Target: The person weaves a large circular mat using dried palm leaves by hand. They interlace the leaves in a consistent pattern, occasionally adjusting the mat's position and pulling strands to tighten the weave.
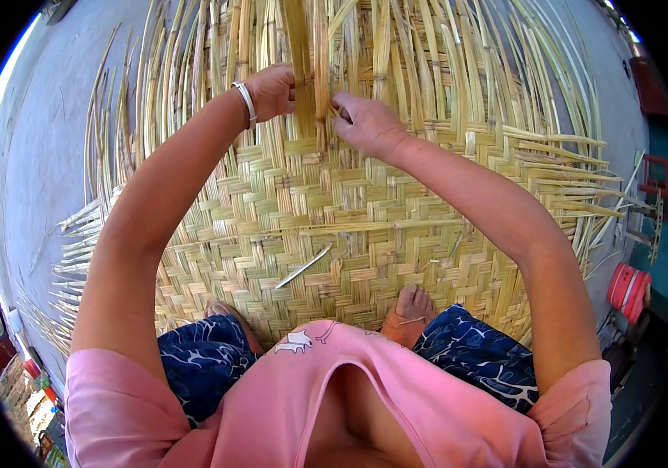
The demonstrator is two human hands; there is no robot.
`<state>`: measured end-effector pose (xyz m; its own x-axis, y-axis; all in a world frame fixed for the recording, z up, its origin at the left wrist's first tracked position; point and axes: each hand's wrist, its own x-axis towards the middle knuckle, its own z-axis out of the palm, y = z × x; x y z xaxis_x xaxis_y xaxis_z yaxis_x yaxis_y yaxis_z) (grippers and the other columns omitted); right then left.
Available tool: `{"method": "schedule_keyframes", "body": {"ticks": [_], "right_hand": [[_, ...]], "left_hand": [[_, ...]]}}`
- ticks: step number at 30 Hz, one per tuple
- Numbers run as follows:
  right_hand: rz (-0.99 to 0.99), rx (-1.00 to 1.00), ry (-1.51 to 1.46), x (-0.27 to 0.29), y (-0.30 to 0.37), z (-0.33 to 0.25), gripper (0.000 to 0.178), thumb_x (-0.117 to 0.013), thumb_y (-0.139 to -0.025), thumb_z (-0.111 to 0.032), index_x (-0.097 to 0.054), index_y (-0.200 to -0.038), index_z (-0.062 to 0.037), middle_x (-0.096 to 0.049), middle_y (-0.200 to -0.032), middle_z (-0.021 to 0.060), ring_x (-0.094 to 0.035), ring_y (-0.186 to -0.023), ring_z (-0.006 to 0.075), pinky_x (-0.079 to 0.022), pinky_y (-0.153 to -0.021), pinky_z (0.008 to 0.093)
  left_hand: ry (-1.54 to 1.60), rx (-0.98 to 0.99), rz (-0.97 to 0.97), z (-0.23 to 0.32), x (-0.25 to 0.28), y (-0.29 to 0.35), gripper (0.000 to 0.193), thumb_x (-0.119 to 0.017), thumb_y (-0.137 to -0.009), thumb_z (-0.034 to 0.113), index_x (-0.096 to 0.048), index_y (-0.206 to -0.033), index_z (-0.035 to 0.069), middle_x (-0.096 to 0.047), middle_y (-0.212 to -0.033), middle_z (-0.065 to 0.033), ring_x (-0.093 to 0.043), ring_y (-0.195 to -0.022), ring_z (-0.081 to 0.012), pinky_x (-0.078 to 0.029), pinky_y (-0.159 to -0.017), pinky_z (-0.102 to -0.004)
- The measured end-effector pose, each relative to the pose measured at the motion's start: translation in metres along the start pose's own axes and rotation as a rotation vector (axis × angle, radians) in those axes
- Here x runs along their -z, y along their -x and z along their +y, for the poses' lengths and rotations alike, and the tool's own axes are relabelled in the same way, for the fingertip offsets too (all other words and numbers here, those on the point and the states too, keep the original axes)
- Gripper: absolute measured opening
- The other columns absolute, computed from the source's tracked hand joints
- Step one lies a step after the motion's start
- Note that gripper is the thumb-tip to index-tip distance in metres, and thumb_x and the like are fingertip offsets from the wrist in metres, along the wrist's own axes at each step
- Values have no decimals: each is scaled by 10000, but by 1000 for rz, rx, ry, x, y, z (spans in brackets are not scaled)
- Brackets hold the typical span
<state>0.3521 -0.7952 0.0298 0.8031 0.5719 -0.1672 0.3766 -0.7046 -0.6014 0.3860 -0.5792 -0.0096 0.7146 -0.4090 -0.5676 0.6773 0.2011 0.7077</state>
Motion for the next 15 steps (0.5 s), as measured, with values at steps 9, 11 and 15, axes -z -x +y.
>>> {"method": "schedule_keyframes", "body": {"ticks": [9, 11, 15], "right_hand": [[-219, -7, -13, -8, -13, 17, 276, -531, -874, -274, -567, -1098, -117, -644, -956, 143, -607, -879, 323, -477, -793, 398], [-227, -40, -48, -6, -14, 17, 269, -539, -875, -267, -567, -1081, -96, -647, -948, 138, -614, -870, 304, -478, -793, 395], [-141, -34, -31, -11, -11, 13, 247, -569, -864, -233, -579, -1048, -69, -623, -810, 76, -589, -745, 220, -469, -709, 339]], "left_hand": [[96, -113, 206, -5, 5, 52, 195, -621, -865, 183, -572, -1013, 67, -640, -1006, -73, -628, -940, -192, -527, -832, -313], [147, -122, 220, -12, 0, 72, 188, -610, -872, 158, -569, -1018, 46, -639, -1041, -94, -623, -980, -200, -530, -832, -317], [193, -253, 355, -12, 18, 99, 174, -585, -882, 98, -555, -1025, 4, -648, -1030, -133, -645, -957, -212, -564, -749, -274]]}}
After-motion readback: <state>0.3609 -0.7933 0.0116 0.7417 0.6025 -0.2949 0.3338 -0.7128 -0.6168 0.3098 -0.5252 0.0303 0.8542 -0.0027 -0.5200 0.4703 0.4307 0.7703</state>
